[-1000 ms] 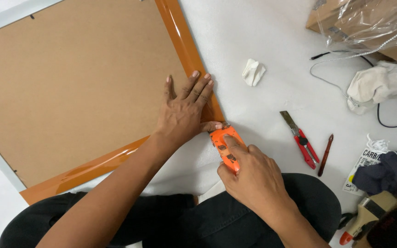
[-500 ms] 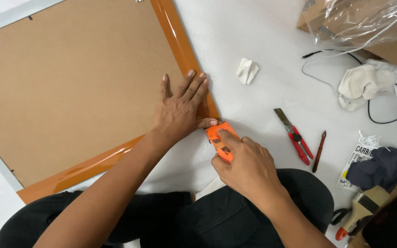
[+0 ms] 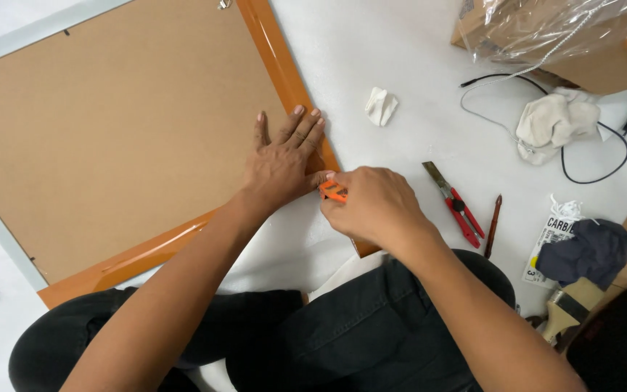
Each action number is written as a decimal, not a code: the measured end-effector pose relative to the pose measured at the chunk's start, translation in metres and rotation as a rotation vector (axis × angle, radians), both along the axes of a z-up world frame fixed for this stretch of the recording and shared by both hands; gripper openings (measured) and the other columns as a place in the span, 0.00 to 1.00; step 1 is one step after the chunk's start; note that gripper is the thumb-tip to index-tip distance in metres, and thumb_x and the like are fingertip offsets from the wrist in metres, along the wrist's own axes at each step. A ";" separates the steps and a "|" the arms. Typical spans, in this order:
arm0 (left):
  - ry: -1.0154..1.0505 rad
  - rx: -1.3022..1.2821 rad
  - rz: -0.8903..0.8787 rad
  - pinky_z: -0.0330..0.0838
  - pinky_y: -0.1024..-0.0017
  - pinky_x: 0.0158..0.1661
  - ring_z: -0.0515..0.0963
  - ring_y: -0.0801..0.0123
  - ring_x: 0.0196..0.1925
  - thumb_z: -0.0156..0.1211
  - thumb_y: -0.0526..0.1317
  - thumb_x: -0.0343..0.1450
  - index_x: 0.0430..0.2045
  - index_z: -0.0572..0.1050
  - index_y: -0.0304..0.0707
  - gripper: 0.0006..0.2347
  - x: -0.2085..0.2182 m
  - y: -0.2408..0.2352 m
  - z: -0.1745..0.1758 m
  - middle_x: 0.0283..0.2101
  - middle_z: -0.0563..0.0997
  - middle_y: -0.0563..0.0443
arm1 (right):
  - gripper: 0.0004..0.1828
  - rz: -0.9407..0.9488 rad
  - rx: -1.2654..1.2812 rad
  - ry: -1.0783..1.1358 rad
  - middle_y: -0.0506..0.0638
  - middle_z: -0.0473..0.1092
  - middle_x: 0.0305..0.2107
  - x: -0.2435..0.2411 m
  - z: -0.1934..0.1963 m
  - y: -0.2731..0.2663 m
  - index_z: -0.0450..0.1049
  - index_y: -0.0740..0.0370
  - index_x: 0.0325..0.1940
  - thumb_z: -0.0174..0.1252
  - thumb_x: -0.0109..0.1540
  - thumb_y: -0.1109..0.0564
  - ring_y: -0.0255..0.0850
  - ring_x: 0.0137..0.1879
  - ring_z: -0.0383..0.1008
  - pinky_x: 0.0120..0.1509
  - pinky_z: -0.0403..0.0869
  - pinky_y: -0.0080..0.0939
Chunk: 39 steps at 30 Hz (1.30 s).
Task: Sealing the back of a picture frame using adhesive tape and smoothing it with a cloth
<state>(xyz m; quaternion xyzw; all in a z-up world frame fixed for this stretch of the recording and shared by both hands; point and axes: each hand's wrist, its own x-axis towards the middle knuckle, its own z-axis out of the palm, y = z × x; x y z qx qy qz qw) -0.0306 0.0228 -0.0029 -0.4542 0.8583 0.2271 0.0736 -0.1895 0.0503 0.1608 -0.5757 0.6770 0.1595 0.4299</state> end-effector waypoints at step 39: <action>0.014 -0.219 -0.063 0.36 0.20 0.62 0.48 0.50 0.77 0.64 0.61 0.55 0.70 0.57 0.30 0.49 -0.012 0.007 -0.007 0.75 0.56 0.39 | 0.05 -1.439 -0.379 -1.498 0.49 0.68 0.26 -0.077 -0.034 -0.023 0.71 0.64 0.36 0.54 0.59 0.59 0.31 0.26 0.60 0.32 0.61 0.28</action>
